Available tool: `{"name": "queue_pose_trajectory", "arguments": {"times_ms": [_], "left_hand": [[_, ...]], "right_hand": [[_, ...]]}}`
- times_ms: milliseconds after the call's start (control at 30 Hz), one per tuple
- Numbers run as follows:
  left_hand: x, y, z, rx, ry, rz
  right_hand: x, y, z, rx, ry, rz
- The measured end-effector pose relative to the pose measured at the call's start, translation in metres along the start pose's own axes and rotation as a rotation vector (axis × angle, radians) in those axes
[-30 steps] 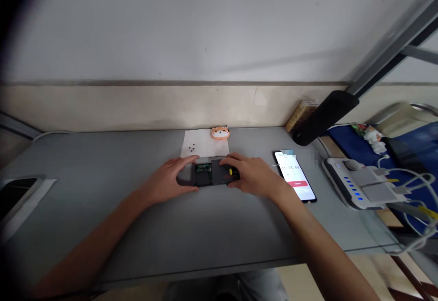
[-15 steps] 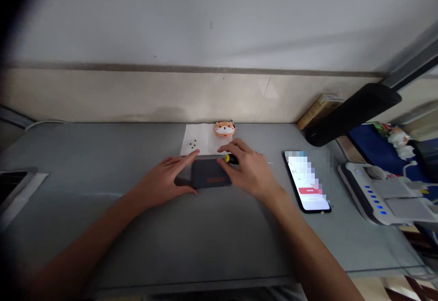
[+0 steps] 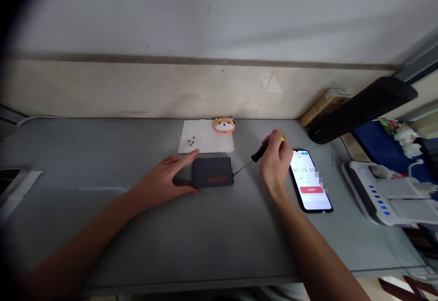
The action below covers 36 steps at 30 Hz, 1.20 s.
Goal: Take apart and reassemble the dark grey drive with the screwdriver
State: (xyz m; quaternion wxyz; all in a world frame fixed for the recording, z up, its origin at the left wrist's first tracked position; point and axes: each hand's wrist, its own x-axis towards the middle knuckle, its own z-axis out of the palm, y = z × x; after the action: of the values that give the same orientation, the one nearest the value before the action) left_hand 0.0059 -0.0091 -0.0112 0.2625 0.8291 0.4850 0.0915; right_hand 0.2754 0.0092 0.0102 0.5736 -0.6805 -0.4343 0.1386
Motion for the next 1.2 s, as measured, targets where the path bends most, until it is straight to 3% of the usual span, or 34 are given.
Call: {"name": "queue_pose_trajectory", "arguments": {"times_ms": [267, 400, 700, 833, 967, 1000, 1067, 1200], "left_hand": [[0.003, -0.002, 0.004, -0.009, 0.028, 0.019], [0.003, -0.001, 0.005, 0.016, 0.039, -0.004], [0.003, 0.001, 0.006, 0.031, 0.047, 0.011], [0.0, 0.001, 0.005, 0.051, 0.06, 0.076], [-0.003, 0.001, 0.004, 0.067, 0.101, 0.174], [-0.004, 0.001, 0.004, 0.065, 0.106, 0.19], [-0.004, 0.001, 0.002, 0.056, 0.121, 0.21], [-0.003, 0.0, -0.003, 0.039, 0.188, 0.247]], "right_hand": [[-0.04, -0.003, 0.005, 0.058, 0.028, -0.453], [-0.042, 0.002, 0.004, 0.091, 0.016, -0.662], [-0.046, 0.002, 0.01, 0.178, 0.064, -0.697], [-0.042, -0.002, 0.009, 0.202, 0.183, -0.558], [-0.027, -0.011, 0.004, 0.149, 0.348, -0.233], [-0.025, -0.012, 0.005, 0.158, 0.32, -0.139], [-0.026, -0.011, 0.009, 0.209, 0.133, 0.002], [-0.035, -0.003, 0.024, 0.266, -0.292, 0.014]]}}
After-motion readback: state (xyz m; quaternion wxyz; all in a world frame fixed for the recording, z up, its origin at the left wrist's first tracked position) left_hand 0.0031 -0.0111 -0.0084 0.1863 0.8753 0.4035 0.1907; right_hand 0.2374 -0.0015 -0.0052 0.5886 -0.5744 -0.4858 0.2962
